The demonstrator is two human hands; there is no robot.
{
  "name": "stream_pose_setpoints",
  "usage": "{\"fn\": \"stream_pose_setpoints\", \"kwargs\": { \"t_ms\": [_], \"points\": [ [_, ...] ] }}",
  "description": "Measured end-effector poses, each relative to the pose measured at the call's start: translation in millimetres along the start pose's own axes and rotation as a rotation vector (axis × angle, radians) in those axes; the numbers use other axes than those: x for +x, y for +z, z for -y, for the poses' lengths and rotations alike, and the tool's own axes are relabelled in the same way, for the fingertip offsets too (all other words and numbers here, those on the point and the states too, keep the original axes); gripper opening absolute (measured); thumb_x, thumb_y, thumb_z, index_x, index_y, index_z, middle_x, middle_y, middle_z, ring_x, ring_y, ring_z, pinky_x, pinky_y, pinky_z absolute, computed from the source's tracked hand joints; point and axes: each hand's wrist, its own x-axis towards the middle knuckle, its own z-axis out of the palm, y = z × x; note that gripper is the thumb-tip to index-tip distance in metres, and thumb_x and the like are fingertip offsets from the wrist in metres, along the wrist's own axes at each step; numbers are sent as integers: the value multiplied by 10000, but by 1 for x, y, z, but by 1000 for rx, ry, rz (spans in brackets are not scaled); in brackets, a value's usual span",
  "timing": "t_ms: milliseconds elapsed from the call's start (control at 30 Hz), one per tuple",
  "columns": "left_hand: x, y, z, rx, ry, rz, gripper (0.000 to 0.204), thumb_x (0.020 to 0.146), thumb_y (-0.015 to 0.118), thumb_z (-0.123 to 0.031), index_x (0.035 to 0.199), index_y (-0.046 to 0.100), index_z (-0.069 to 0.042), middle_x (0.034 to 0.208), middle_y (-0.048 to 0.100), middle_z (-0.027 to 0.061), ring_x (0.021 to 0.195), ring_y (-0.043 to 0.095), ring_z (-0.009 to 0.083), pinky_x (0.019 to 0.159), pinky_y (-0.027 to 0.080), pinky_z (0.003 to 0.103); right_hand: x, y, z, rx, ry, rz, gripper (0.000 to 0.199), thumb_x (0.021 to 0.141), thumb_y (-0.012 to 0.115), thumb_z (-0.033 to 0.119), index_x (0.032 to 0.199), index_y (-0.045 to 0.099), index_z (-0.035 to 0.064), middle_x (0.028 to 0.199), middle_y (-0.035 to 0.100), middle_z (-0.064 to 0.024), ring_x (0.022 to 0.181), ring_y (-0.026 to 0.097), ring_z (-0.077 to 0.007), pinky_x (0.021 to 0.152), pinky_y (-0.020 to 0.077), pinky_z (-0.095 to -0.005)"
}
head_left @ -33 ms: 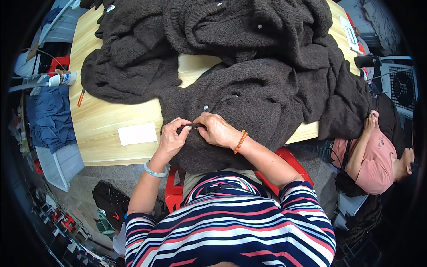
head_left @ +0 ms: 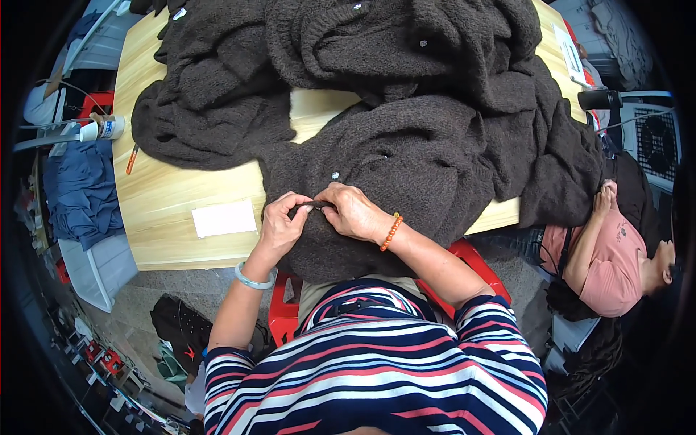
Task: Inspecting and buttoning brown knitted sweaters at a garment factory workstation.
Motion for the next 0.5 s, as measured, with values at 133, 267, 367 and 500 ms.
{"fn": "stream_pose_setpoints", "kwargs": {
  "t_ms": [133, 267, 367, 500],
  "points": [
    [4, 9, -12, 24, 100, -91, 132, 829, 582, 48, 933, 662, 31, 856, 661, 120, 805, 646, 228, 748, 496, 298, -3, 4, 1, 47, 71, -188, 241, 750, 579, -1, 957, 701, -24, 938, 658, -256, 917, 645, -403, 838, 523, -446],
    [0, 14, -2, 102, 225, -143, 197, 805, 557, 81, 954, 673, 23, 894, 659, 164, 830, 664, 294, 749, 517, 342, 0, 19, -11, 47, 62, -235, 207, 721, 601, -7, 895, 711, -24, 904, 664, -257, 906, 644, -412, 851, 516, -443],
    [1, 17, 2, 155, 239, -122, 203, 795, 555, 88, 956, 667, 34, 903, 656, 166, 826, 659, 302, 753, 517, 345, -3, 21, -19, 60, 97, -188, 189, 793, 578, -38, 953, 678, -42, 987, 630, -261, 957, 620, -424, 856, 505, -449],
    [2, 17, 2, 169, 230, -129, 189, 801, 554, 83, 947, 664, 37, 890, 654, 159, 811, 656, 295, 751, 514, 344, -8, 20, -16, -48, 10, -169, 155, 845, 553, -2, 957, 652, -41, 932, 585, -237, 871, 620, -416, 783, 512, -456]
  ]
}}
